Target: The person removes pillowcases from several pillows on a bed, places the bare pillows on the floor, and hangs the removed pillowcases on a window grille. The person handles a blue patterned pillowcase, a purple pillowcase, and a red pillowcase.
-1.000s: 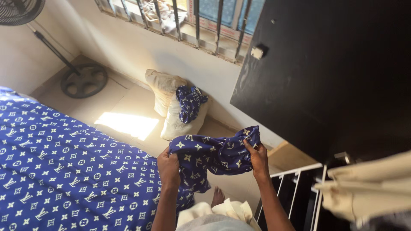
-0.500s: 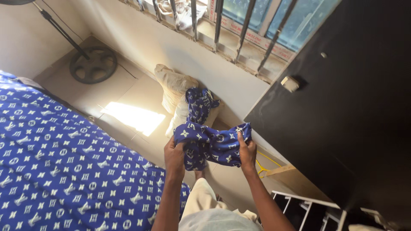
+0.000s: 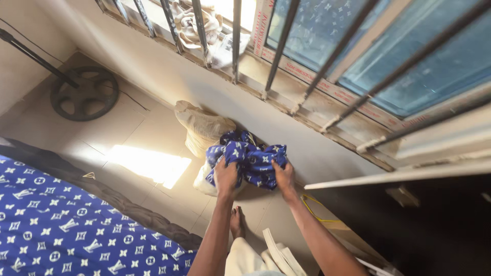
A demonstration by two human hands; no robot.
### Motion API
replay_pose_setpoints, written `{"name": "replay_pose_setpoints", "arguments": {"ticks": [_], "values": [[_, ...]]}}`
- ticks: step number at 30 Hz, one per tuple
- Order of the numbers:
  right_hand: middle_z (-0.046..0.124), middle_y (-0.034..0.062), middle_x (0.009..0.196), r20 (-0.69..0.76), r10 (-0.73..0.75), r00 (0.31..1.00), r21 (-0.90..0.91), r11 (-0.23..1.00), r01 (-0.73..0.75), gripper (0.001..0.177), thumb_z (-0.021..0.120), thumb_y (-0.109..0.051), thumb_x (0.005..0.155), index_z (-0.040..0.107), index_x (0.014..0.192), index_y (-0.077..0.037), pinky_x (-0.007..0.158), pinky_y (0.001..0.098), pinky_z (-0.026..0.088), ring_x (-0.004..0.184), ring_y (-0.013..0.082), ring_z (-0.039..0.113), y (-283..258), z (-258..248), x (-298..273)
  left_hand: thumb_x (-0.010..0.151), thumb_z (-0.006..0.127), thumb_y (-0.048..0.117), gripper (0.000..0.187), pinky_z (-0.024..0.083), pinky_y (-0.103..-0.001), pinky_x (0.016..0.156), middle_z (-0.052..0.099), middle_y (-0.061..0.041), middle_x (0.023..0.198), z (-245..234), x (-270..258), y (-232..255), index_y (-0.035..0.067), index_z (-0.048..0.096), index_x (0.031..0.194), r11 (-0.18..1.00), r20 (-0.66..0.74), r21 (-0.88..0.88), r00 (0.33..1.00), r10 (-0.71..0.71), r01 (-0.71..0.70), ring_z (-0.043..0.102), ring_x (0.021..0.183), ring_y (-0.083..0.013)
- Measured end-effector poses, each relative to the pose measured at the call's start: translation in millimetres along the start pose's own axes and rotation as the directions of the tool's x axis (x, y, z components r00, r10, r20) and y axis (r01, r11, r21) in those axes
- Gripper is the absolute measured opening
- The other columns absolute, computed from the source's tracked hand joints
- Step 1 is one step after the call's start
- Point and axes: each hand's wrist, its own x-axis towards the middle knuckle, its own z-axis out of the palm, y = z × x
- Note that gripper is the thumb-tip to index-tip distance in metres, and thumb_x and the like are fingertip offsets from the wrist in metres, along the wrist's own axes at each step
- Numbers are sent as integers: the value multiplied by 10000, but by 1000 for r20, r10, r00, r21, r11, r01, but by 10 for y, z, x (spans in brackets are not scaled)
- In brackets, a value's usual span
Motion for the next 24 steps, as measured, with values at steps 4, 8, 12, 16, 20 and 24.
{"name": "replay_pose_setpoints", "arguments": {"ticks": [4, 8, 12, 16, 20, 24], "values": [[773, 123, 1118, 111, -156, 982, 23, 988, 154, 466, 763, -315, 864, 690, 1243, -55, 927, 356, 536, 1013, 224, 717, -451, 127, 266, 896, 665, 265, 398, 527, -403, 929, 754, -186, 1097, 340, 603, -129, 43, 706, 1223, 986, -18, 89, 990, 140, -138, 713, 1010, -317], [560, 193, 1434, 198, -173, 965, -274, 935, 224, 819, 796, -274, 822, 395, 1516, -104, 1075, 423, 415, 1338, 316, 516, -650, 198, 492, 706, 807, 147, 1040, 333, -546, 1096, 406, -400, 1449, 624, 1124, -282, -99, 235, 1539, 826, -131, 97, 816, 563, -555, 432, 1348, -543], [441, 182, 1560, 270, 55, 961, -397, 916, 60, 855, 746, -318, 902, 274, 1591, -133, 1153, 443, 387, 1432, 313, 466, -631, 183, 540, 777, 790, 146, 941, 346, -448, 1128, 450, -284, 1501, 644, 1243, -396, 37, 257, 1544, 979, -38, 124, 985, 170, -164, 468, 1361, -436], [418, 132, 1600, 299, 38, 954, -315, 947, 61, 774, 717, -291, 901, 340, 1548, -95, 1128, 425, 432, 1408, 273, 509, -599, 157, 500, 831, 739, 135, 734, 439, -386, 1095, 556, -231, 1427, 633, 1180, -469, 66, 420, 1488, 996, 8, -89, 1000, -28, 28, 566, 1321, -313], [433, 127, 1592, 304, -28, 952, -229, 968, 102, 712, 700, -255, 909, 387, 1517, -57, 1095, 409, 464, 1351, 257, 572, -701, 104, 341, 888, 702, 140, 444, 536, -300, 898, 760, -159, 1169, 565, 1023, -509, 49, 609, 1312, 997, 4, -48, 998, -56, 56, 725, 1034, -208], [525, 139, 1518, 307, -150, 940, -13, 987, 162, 587, 680, -206, 925, 477, 1443, -22, 1032, 371, 510, 1254, 238, 649, -958, -53, 67, 958, 666, 96, 295, 559, -265, 696, 757, -161, 1005, 476, 720, -413, -18, 651, 1230, 880, 188, -452, 980, -63, 144, 706, 831, -160]]}}
